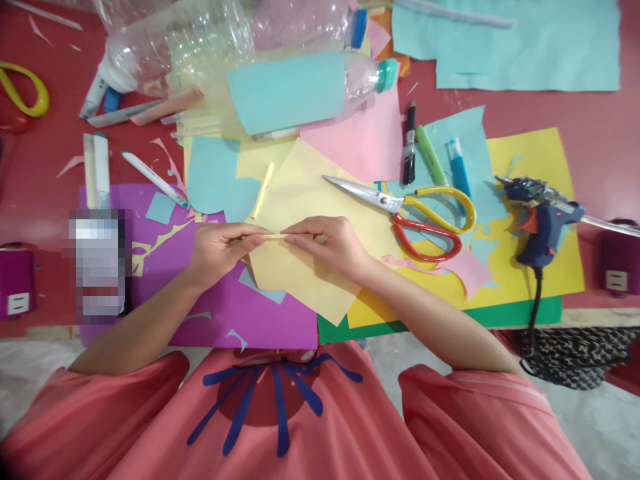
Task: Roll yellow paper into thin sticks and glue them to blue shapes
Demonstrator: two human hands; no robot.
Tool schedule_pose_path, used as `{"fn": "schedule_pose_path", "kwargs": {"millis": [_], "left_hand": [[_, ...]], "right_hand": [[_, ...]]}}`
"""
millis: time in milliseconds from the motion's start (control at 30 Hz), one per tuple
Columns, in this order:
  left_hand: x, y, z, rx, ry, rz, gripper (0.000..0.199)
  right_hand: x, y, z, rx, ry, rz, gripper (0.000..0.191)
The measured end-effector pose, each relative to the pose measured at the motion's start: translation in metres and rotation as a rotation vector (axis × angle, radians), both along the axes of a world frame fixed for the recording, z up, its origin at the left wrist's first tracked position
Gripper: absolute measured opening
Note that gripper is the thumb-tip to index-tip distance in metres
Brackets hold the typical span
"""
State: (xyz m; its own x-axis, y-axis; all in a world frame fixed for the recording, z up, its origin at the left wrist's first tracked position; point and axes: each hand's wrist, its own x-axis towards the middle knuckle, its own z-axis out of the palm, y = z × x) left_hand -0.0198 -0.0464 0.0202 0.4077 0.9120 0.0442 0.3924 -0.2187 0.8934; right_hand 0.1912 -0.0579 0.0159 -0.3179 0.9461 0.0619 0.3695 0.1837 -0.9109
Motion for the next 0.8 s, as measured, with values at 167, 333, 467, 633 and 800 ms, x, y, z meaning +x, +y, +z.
{"fn": "schedule_pose_path", "kwargs": {"millis": [167,333,467,633,800], "left_hand": [[-0.0004,0.0008,0.0002,-0.012,0.014,0.005,0.033],[-0.0005,-0.0001,0.001,-0.075,0.023,0.047,0.033],[0.0006,-0.0016,0.0011,-0.137,-0.02,0.005,0.03],[0.0021,-0.0024,-0.0014,-0.115,-0.036,-0.04,0.024],[0.0024,-0.0026,-0.001,-0.067,-0.029,-0.037,0.022]], "right_hand": [[0.0013,0.001,0.0012,0.0,0.007,0.018,0.018],[-0.0002,0.0002,0.0019,-0.027,0.054,-0.06,0.016],[-0.0032,-0.0028,0.0026,-0.011,0.05,-0.039,0.015],[-0.0045,-0.0045,0.0013,-0.019,0.006,-0.014,0.017],[-0.0037,-0.0035,0.0001,-0.002,0.015,-0.005,0.018]]}}
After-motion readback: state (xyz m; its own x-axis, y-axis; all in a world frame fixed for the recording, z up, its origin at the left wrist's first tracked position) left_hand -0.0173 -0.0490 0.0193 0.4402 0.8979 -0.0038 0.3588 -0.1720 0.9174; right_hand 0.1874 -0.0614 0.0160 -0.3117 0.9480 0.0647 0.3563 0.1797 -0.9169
